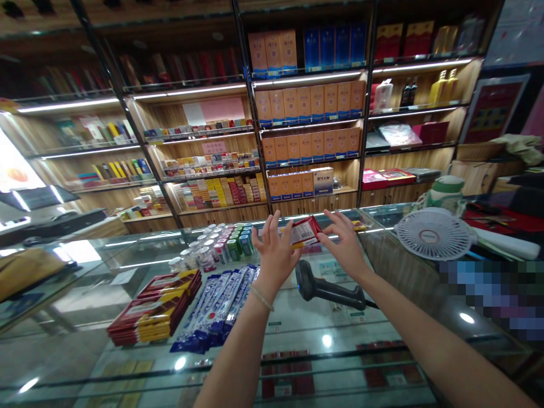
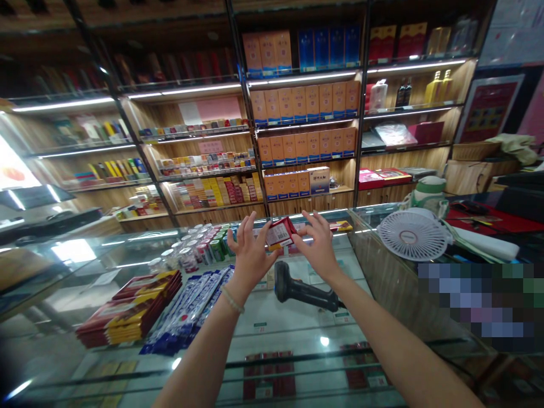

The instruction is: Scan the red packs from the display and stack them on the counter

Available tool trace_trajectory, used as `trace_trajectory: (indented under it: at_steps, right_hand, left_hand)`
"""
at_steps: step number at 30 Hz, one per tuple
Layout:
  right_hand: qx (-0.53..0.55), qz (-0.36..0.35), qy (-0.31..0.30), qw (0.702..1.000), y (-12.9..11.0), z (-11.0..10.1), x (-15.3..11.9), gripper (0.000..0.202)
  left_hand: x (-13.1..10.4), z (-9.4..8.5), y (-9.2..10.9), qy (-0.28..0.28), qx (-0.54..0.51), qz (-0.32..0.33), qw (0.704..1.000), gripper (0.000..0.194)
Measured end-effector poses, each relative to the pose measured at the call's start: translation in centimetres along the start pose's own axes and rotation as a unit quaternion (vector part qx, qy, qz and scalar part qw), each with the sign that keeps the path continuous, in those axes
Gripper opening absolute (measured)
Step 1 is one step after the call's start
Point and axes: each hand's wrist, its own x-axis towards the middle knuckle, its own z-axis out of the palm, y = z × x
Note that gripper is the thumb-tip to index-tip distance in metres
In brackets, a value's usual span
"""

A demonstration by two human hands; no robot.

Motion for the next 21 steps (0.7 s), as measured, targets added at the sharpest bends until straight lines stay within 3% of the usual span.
trace_trajectory:
  at_steps: [4,8,15,21]
  right_hand:
    - [-0.012,-0.02,-0.008,1.0,-0.9,0.2,-0.6,0.029]
    - [-0.013,-0.053,-0.053,0.997,-0.9,-0.2,-0.7,0.03]
    - [-0.115,-0.029,-0.089,0.989,2.4,-1.8,0.7,0.033]
    - [-0.198,-0.066,-0.192,0.959,3.5,-0.9,-0.2,0.074]
  left_hand:
    - [0.0,0.0,-0.1,-0.004,-0.006,-0.009,1.0,0.066]
    - [0.1,0.1,-0.5,0.0,-0.018,-0.032,0.999,0.063]
    - [0.6,-0.7,-0.9,-0.011,-0.077,-0.075,0.994,0.064]
    - [0.4,-0.5,-0.4,-0.028,-0.128,-0.01,0.991,0.066]
